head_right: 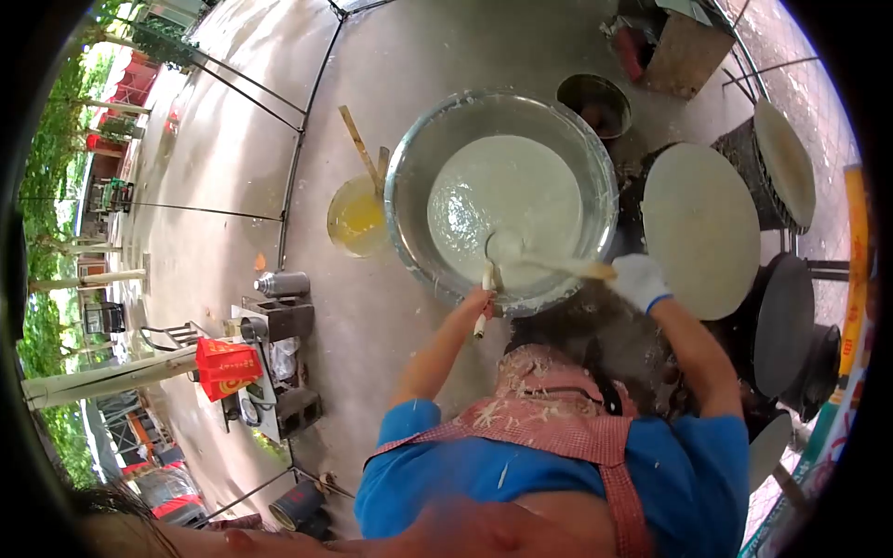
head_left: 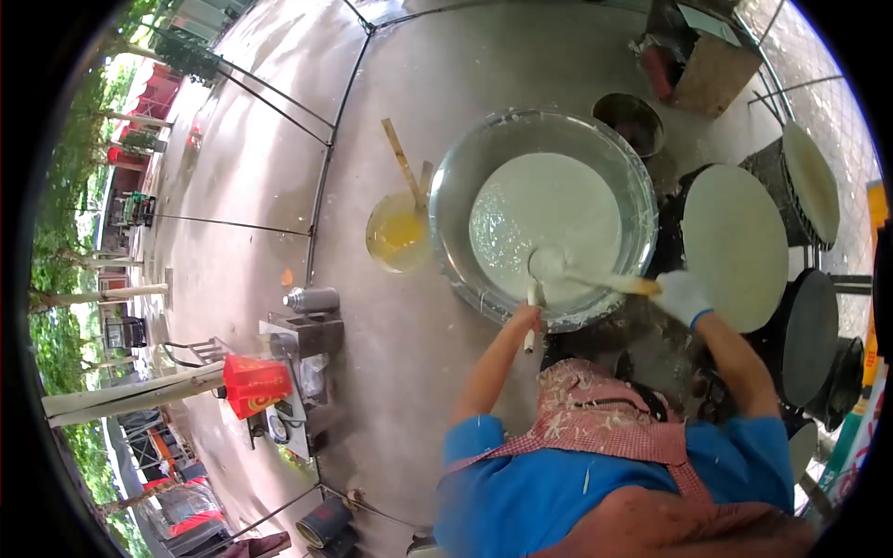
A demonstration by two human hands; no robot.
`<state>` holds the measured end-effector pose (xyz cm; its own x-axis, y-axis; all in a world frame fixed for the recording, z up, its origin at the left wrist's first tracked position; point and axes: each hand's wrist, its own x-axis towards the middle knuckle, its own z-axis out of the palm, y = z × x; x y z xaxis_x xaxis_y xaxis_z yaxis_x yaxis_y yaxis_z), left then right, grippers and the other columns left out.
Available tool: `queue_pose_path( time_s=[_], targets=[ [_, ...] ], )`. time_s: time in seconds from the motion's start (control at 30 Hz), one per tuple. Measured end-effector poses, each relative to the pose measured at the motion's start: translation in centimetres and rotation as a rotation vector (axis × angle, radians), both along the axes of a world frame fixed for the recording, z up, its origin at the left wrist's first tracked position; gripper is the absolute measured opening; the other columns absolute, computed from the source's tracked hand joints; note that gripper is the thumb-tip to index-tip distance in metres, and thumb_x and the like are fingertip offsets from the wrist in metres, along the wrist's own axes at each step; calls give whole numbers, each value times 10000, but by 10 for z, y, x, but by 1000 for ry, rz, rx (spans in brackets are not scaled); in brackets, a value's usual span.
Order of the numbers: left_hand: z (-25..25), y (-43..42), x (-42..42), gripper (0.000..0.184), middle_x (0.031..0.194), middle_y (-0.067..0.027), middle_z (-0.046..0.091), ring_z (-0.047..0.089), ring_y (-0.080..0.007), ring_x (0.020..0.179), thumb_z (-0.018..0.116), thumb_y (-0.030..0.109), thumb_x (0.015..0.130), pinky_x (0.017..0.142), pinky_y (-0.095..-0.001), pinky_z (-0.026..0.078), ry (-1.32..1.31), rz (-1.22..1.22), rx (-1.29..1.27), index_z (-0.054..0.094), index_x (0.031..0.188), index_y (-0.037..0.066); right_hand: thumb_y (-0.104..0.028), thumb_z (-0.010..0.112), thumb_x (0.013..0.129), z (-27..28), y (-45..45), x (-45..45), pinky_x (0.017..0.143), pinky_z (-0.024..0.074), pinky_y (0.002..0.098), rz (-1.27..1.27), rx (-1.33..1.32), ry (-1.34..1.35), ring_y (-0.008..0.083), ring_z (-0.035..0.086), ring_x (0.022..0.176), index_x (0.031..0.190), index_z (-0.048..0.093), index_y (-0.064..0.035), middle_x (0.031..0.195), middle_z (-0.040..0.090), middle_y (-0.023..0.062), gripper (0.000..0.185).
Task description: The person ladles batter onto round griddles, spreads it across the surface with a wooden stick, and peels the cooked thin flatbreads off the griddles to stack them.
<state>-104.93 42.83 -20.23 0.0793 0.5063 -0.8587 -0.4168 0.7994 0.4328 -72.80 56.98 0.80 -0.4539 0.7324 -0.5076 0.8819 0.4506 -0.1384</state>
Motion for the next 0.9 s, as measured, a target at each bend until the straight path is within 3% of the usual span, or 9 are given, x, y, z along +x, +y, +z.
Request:
queue_pose_path(
  time_s=[0.07, 0.17, 0.3, 0.37, 0.47, 0.67, 0.73, 0.8, 0.9],
  targets=[
    [-6, -2, -1, 183, 604, 6, 398, 348, -70, 415, 578, 186, 874, 317, -194, 276, -19, 48, -17, 411, 880, 111, -440, 625, 735, 33, -5, -12, 743, 494, 437, -79, -21, -7, 347, 632, 830, 859, 660, -64, 849, 658, 176, 398],
    [2, -2, 6, 206, 572, 17, 389, 342, -66, 394, 581, 186, 868, 318, -196, 273, -167, 177, -75, 422, 777, 90, -457, 631, 751, -28, -32, 27, 729, 492, 438, -209, 5, 16, 345, 629, 818, 869, 659, -68, 831, 653, 170, 408],
    [60, 9, 17, 314, 539, 42, 327, 294, -41, 392, 568, 225, 900, 315, -187, 252, -839, 478, -402, 367, 686, 115, -454, 629, 769, -27, -93, 45, 696, 488, 443, -294, 51, 144, 342, 630, 778, 876, 650, -64, 786, 643, 169, 405],
    [179, 6, 31, 319, 550, 39, 350, 308, -27, 397, 560, 232, 910, 306, -174, 250, -759, 526, -153, 365, 684, 119, -419, 644, 774, -3, -111, 61, 672, 490, 438, -336, 133, 285, 347, 629, 758, 871, 650, -64, 765, 639, 169, 368],
    [258, -1, 34, 334, 555, 32, 359, 316, -26, 397, 518, 275, 942, 298, -164, 265, -650, 486, 122, 372, 683, 121, -346, 671, 778, 32, -110, 73, 643, 493, 425, -287, 371, 591, 352, 628, 734, 886, 653, -69, 765, 641, 172, 298],
    [473, -25, 18, 443, 519, 36, 292, 280, -66, 383, 468, 386, 956, 307, -239, 271, -639, -27, 553, 341, 615, 133, -297, 692, 786, 144, -54, 72, 674, 504, 399, -135, 837, 971, 346, 639, 776, 1014, 657, -24, 859, 661, 180, 357],
    [561, -47, 51, 130, 527, 56, 267, 264, -48, 385, 497, 314, 947, 289, -209, 217, 204, 161, 768, 474, 959, 187, -249, 702, 781, 198, -35, 61, 690, 507, 394, -139, 939, 1213, 329, 645, 803, 1011, 655, -17, 890, 665, 173, 330],
    [594, -53, 43, 380, 530, 57, 265, 284, -53, 364, 501, 237, 917, 289, -204, 224, 449, 115, 939, 356, 1255, 330, -165, 689, 784, 226, -30, 56, 704, 506, 349, -152, 861, 1305, 300, 644, 790, 995, 654, -13, 896, 670, 164, 262],
    [556, -51, 4, 309, 538, 62, 302, 283, -67, 373, 508, 186, 861, 302, -214, 190, 429, 182, 1028, 443, 1153, 262, -105, 657, 799, 213, -48, 41, 660, 487, 304, -102, 628, 1518, 177, 619, 718, 986, 654, -3, 834, 670, 94, 213]
  ],
)
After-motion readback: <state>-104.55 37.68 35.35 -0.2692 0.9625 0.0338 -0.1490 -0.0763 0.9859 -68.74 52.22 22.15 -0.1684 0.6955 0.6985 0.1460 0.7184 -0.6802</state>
